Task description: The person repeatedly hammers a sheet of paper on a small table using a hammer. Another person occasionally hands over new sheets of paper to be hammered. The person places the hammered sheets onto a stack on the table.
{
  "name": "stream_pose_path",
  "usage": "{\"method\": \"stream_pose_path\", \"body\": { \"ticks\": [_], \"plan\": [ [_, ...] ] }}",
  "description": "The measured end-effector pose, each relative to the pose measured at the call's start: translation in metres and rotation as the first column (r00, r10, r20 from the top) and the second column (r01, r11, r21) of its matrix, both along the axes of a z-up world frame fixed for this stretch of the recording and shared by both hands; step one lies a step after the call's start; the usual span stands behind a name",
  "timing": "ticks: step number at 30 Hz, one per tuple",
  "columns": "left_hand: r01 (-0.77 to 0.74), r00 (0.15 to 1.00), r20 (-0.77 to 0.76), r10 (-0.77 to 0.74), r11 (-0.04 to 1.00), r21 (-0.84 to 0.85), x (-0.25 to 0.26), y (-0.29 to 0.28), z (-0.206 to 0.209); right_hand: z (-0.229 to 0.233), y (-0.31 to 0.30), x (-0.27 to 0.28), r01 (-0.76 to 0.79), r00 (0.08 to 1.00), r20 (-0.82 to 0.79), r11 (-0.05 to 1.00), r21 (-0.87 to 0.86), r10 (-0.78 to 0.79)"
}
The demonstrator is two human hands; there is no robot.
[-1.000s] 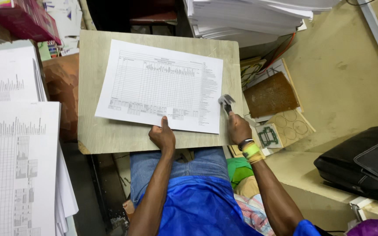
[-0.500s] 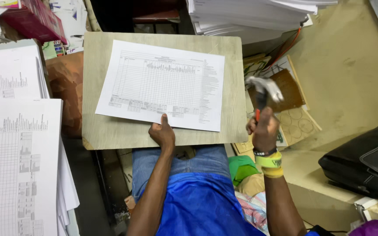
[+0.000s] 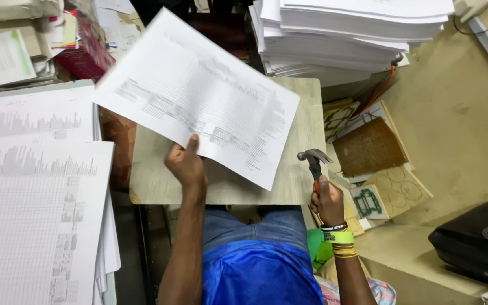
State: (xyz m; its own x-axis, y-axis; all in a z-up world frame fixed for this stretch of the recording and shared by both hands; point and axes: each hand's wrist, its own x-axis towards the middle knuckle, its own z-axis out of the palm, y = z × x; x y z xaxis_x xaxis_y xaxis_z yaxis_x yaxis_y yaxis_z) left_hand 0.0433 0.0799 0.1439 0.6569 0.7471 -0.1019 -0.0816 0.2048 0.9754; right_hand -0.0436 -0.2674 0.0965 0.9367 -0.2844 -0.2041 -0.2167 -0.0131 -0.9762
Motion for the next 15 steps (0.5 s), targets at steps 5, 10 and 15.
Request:
{"method": "stream_pose_path", "body": {
  "ticks": [5,10,15],
  "plan": [
    [-0.192,0.937,0.267,0.224,0.971,-0.141,-0.071,0.075,0.080,-0.013,0.018,0.010,-0.071,0.997,0.029,0.996,0.060,0.070],
    [-0.457,0.817,0.294,0.495,0.868,-0.192,-0.157,0.077,0.143,0.000,0.043,0.015,-0.213,0.975,-0.039,0.971,0.107,0.218],
    [-0.365,0.926,-0.020,0.376,0.883,-0.294,-0.186,0.098,0.055,-0.001,0.055,0.013,-0.243,0.962,-0.099,0.962,0.124,0.256]
  ]
}}
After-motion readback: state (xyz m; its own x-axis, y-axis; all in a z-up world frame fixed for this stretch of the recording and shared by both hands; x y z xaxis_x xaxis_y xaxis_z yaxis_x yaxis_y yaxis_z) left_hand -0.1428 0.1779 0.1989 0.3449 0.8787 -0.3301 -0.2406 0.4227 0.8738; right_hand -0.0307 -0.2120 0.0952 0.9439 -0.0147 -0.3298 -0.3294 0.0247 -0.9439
